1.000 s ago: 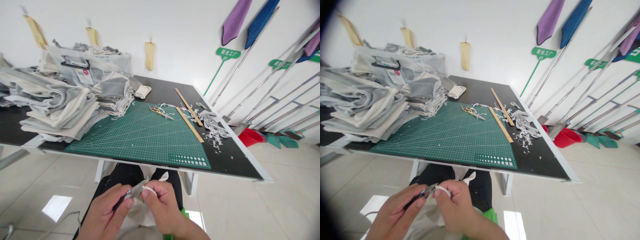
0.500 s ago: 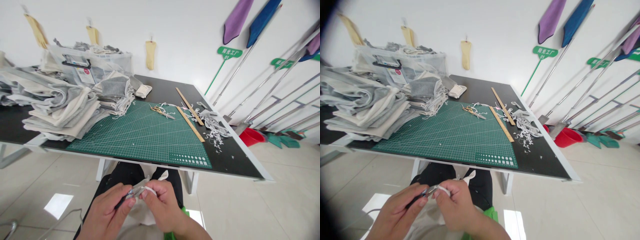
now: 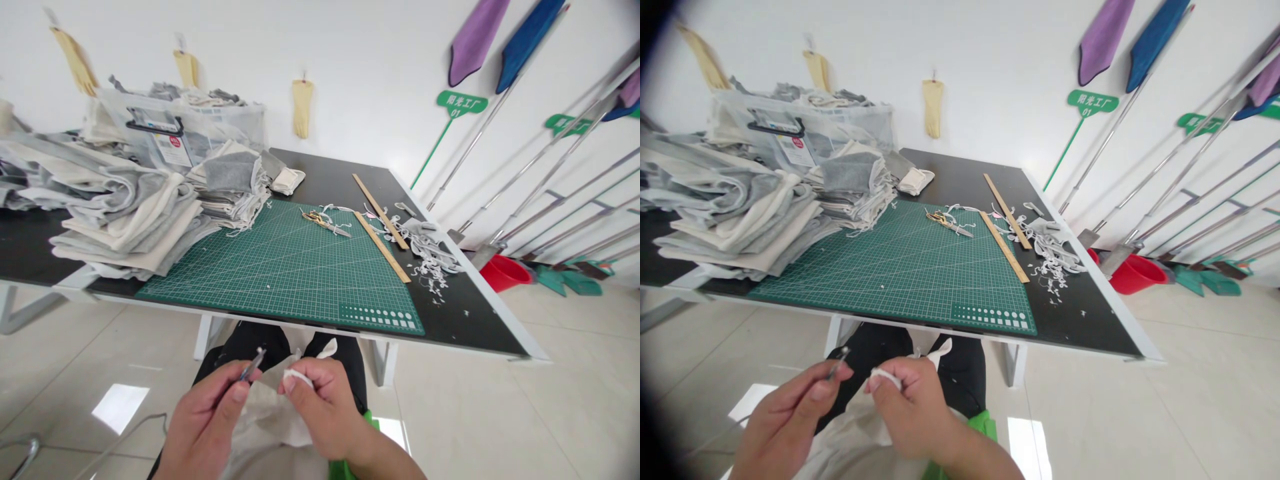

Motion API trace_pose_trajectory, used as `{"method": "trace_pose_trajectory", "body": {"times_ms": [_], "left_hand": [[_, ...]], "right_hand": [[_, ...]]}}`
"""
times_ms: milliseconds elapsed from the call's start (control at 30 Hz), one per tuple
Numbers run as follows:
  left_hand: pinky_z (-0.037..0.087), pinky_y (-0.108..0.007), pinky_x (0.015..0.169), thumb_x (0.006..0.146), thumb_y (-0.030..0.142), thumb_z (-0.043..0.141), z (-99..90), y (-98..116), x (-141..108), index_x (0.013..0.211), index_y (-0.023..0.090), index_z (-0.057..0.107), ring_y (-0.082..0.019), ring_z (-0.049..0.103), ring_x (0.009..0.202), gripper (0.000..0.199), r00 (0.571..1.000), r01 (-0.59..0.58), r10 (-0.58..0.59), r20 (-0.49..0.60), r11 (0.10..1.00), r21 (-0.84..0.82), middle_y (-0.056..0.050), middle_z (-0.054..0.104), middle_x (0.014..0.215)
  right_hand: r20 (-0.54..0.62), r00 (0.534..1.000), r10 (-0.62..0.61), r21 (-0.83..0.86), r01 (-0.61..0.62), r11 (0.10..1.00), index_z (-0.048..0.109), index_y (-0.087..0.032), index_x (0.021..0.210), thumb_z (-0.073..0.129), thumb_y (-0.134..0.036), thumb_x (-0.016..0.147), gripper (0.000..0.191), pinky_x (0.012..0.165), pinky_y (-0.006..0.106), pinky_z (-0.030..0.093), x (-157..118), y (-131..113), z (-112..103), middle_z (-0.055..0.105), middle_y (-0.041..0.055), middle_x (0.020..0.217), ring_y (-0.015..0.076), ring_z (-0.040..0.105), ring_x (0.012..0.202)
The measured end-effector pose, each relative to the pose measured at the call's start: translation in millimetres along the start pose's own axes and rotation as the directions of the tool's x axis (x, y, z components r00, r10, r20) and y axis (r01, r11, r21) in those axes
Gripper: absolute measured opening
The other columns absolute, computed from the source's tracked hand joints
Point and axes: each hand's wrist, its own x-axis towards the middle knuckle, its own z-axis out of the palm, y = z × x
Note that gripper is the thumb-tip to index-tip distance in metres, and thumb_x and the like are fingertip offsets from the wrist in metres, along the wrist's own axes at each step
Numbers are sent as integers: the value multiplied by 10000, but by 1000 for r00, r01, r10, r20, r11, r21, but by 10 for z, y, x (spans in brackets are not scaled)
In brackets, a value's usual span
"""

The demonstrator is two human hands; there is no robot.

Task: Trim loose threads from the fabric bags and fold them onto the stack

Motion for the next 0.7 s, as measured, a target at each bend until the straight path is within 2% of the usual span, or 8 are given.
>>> {"method": "trace_pose_trajectory", "body": {"times_ms": [67,133,267,400,467,567,700], "left_hand": [[427,-228,464,845,535,574,42,-26,-14,882,185,710,-121,486,506,377,990,125,-137,-45,970,-209,0,536,565],[398,-226,435,829,583,573,76,-32,-33,885,166,702,-113,456,486,440,980,189,-201,-11,940,-282,1,512,547],[462,-234,509,745,608,663,89,24,-59,927,175,696,-128,531,549,470,982,188,-186,29,962,-199,-15,612,640],[530,-239,692,786,479,683,68,80,-33,961,198,711,-169,650,748,332,960,192,-168,225,977,-92,-32,712,828],[517,-235,648,816,473,647,63,76,-21,890,183,715,-162,629,698,306,945,194,-161,284,977,-88,-29,691,766],[453,-226,558,799,482,664,71,42,-21,751,166,683,-129,523,591,320,947,216,-182,265,970,-107,-4,588,628],[413,-225,542,746,480,723,120,29,-35,733,164,654,-105,446,580,324,909,367,-271,317,881,-300,17,516,619]], "right_hand": [[-8,1000,9,17,-9,1000,672,-136,683,546,-405,896,365,477,215,302,-1,-4,7,447,-30,523,92,369,498],[-11,1000,15,46,-15,999,669,-137,691,545,-411,900,366,475,215,294,-1,-4,16,426,-39,518,88,346,493],[0,1000,16,66,-16,998,609,-147,656,561,-431,887,369,478,212,304,8,10,36,441,-34,536,89,357,508],[87,996,4,82,-11,997,493,-178,585,543,-479,892,433,463,204,301,14,25,54,435,-38,516,79,356,484],[133,990,45,81,-56,995,454,-189,547,522,-520,901,490,436,202,283,10,23,53,429,-41,479,72,353,445],[193,976,102,38,-111,993,444,-191,497,484,-557,917,558,415,205,273,-3,9,35,445,-31,450,70,370,410],[242,967,81,-13,-80,997,456,-187,492,448,-527,945,567,439,208,293,-10,0,11,460,-22,457,77,398,426]]}}
